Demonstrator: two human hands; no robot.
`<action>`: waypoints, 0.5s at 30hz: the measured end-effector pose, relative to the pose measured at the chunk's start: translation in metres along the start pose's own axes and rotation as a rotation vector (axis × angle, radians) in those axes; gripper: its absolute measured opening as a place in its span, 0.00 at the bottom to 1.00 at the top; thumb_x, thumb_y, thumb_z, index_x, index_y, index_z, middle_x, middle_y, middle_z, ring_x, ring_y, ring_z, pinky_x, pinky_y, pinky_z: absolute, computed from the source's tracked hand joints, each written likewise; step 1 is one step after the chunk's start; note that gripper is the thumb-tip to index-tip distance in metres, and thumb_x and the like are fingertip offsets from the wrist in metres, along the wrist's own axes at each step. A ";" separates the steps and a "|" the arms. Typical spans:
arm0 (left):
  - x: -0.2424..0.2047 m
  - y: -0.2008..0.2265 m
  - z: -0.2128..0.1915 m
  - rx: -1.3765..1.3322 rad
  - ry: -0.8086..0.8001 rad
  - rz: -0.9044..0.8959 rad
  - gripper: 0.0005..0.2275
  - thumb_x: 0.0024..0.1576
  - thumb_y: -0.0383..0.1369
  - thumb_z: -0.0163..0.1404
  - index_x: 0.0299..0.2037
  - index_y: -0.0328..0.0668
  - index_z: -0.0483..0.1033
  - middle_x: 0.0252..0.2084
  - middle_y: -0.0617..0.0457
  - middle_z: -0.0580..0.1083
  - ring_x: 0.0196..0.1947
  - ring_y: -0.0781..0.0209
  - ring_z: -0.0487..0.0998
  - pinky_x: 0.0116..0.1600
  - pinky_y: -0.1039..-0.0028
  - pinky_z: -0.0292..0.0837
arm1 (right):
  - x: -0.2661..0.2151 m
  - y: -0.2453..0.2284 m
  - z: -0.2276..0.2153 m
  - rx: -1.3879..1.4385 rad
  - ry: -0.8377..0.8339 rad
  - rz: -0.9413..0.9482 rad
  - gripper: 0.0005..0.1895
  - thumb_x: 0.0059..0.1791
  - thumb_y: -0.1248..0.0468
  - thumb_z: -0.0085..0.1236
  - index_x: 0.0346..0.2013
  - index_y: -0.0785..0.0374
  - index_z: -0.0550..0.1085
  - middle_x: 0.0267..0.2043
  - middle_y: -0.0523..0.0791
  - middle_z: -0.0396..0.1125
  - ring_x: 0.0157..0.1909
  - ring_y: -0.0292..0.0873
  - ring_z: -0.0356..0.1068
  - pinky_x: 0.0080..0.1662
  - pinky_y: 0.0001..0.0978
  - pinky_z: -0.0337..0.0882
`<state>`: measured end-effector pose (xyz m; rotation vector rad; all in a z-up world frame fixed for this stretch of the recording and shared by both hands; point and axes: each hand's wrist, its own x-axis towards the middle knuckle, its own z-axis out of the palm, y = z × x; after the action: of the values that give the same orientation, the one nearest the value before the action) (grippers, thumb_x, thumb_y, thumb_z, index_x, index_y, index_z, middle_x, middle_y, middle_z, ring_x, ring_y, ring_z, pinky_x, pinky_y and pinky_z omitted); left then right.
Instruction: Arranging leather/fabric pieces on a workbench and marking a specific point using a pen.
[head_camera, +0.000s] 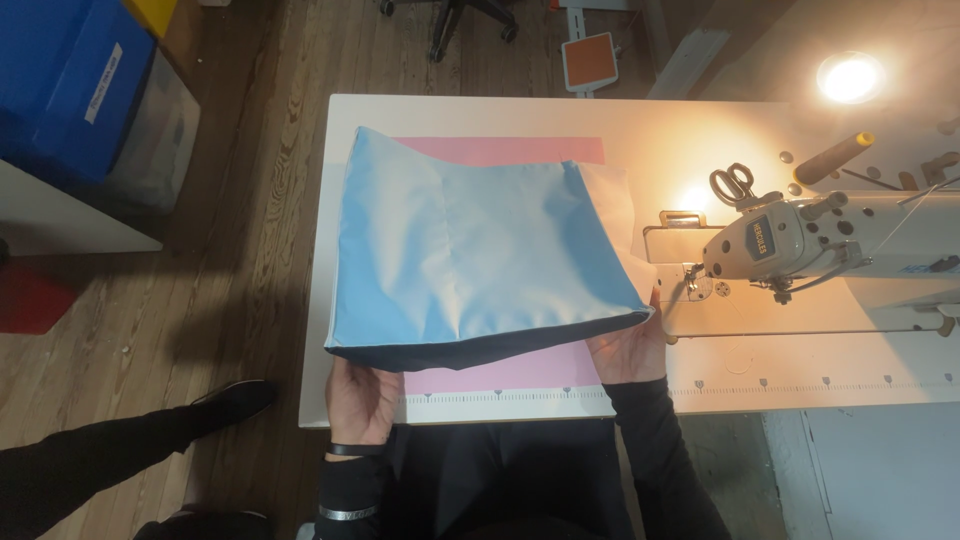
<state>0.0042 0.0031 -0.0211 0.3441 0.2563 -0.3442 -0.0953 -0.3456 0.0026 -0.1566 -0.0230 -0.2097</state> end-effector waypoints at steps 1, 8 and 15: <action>0.000 -0.001 -0.001 0.000 0.000 0.000 0.16 0.68 0.39 0.46 0.54 0.29 0.71 0.49 0.44 0.77 0.47 0.57 0.82 0.50 0.72 0.82 | 0.000 0.001 0.002 0.000 0.000 0.000 0.28 0.62 0.49 0.44 0.68 0.67 0.65 0.67 0.53 0.66 0.68 0.51 0.66 0.66 0.51 0.67; 0.001 -0.001 -0.003 -0.064 -0.018 -0.015 0.15 0.70 0.37 0.44 0.56 0.30 0.71 0.50 0.46 0.76 0.48 0.60 0.81 0.53 0.75 0.81 | 0.001 0.002 0.005 0.067 -0.043 0.013 0.27 0.61 0.51 0.47 0.67 0.68 0.65 0.65 0.53 0.67 0.66 0.49 0.68 0.65 0.50 0.69; 0.003 -0.002 -0.013 -0.018 -0.027 0.032 0.15 0.72 0.37 0.40 0.59 0.31 0.70 0.53 0.47 0.76 0.51 0.60 0.79 0.56 0.73 0.78 | 0.002 0.002 0.006 0.134 -0.058 0.035 0.27 0.62 0.51 0.46 0.68 0.69 0.64 0.66 0.54 0.67 0.66 0.49 0.69 0.66 0.48 0.70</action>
<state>0.0041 0.0052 -0.0348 0.3257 0.2274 -0.3141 -0.0928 -0.3429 0.0078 -0.0293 -0.0920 -0.1678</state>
